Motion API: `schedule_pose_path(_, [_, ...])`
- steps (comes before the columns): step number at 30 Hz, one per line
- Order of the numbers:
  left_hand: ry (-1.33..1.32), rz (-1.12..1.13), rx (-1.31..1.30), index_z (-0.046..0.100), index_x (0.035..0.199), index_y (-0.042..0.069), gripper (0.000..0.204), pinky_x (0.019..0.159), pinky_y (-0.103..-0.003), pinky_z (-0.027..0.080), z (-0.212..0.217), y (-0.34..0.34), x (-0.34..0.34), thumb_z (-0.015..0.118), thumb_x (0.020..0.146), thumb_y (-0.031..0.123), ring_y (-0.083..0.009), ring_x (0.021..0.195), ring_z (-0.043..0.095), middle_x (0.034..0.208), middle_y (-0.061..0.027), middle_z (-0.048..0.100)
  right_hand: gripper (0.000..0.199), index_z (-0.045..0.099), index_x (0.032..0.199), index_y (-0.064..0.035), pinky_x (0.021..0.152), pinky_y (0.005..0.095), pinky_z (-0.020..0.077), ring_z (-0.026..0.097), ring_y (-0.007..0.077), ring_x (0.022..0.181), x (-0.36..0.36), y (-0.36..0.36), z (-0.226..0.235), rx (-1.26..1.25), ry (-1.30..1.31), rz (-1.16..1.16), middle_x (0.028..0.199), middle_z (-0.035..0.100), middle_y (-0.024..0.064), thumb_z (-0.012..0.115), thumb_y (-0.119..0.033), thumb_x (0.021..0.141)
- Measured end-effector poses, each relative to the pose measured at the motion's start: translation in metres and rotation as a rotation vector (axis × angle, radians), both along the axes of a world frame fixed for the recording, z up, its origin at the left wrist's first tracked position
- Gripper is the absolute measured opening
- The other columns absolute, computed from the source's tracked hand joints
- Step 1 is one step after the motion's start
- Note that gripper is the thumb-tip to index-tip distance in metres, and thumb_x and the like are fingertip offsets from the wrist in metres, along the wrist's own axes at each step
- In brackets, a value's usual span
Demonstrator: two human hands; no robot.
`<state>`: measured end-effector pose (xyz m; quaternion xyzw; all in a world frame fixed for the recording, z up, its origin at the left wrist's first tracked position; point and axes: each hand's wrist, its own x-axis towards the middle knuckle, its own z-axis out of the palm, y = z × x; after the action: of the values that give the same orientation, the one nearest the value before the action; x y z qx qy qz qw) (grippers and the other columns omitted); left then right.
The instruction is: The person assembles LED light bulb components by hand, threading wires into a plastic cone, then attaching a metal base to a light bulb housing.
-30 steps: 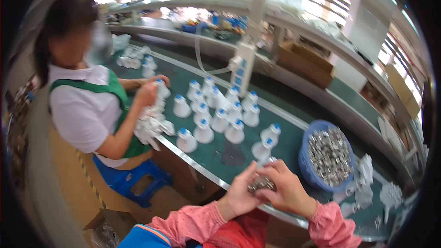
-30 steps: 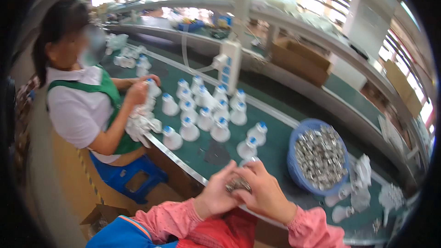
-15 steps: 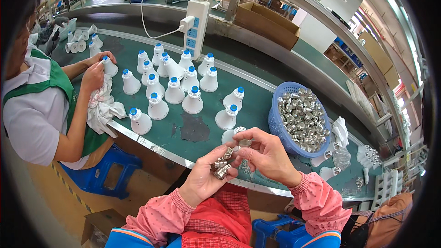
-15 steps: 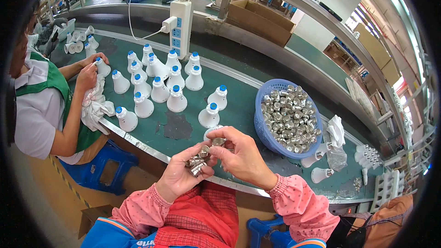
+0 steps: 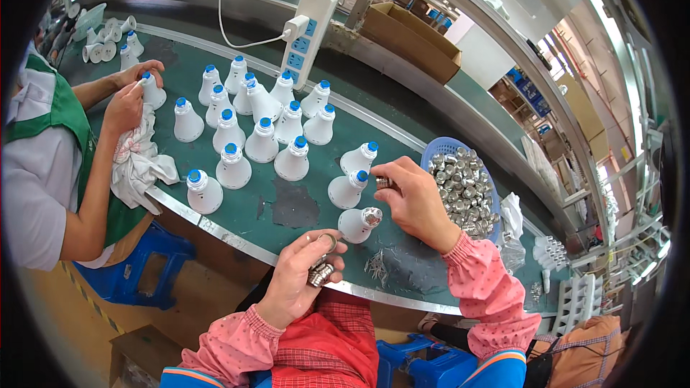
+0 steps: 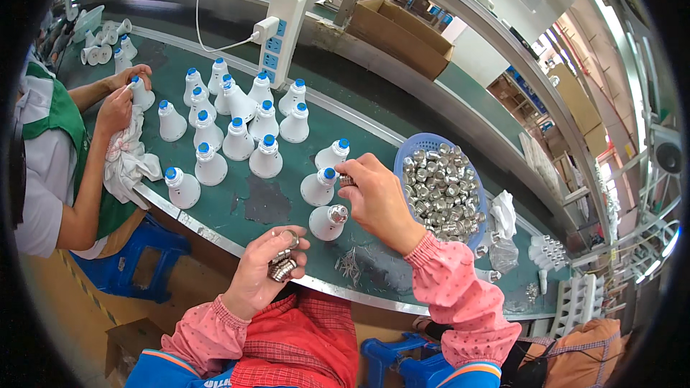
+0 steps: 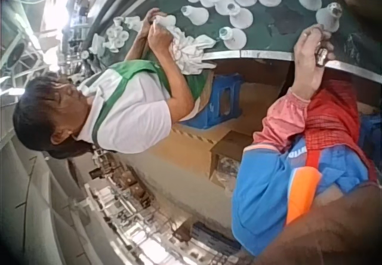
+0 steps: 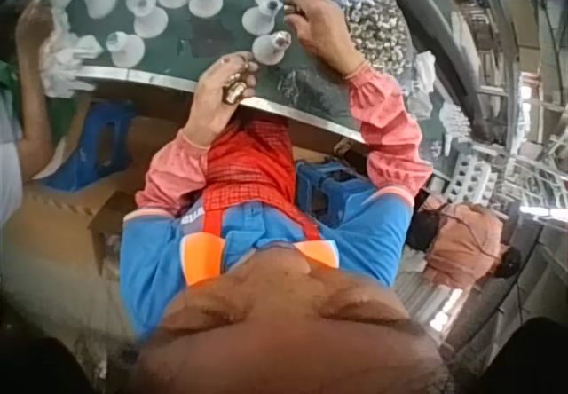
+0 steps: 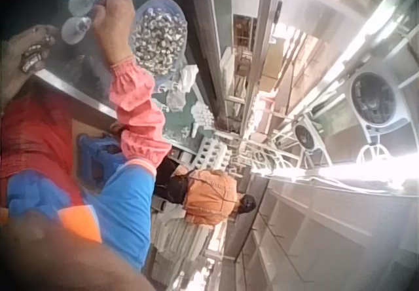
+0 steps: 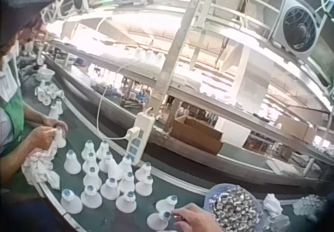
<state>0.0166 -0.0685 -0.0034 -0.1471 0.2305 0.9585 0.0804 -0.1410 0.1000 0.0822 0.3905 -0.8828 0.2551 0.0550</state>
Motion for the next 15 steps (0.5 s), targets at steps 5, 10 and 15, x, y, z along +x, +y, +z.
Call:
schedule_pose_path(5, [-0.005,0.025,0.023,0.063,0.119,-0.002,0.026,0.065,-0.032,0.055,-0.014,-0.012,0.003,0.062,0.101,0.018,-0.0168,0.079,0.065,0.099,-0.0114,0.067,0.027,0.065,0.106,-0.0009,0.076,0.0407,0.0541,0.068,0.0344,0.085,-0.013,-0.018,-0.01,0.0,-0.055,-0.035,0.099,0.064,0.0156,0.074,0.0,0.08])
schedule_pose_path(10, [0.007,0.001,0.008,0.064,0.117,-0.001,0.024,0.066,-0.033,0.055,-0.014,-0.018,-0.003,0.061,0.102,0.017,-0.0157,0.08,0.064,0.099,-0.0101,0.066,0.028,0.059,0.102,-0.0014,0.07,0.0498,0.051,0.064,0.0441,0.084,-0.026,-0.027,-0.013,0.144,-0.047,0.158,0.097,0.059,0.0198,0.073,0.002,0.078])
schedule_pose_path(15, [0.035,0.027,-0.049,0.064,0.124,-0.001,0.028,0.066,-0.03,0.055,-0.008,-0.025,-0.012,0.061,0.103,0.018,-0.0128,0.081,0.063,0.1,-0.0086,0.066,0.024,0.06,0.097,-0.0018,0.068,0.0493,0.0502,0.064,0.0432,0.082,-0.026,-0.028,-0.014,0.121,-0.102,0.112,0.095,0.059,0.0169,0.074,0.003,0.077])
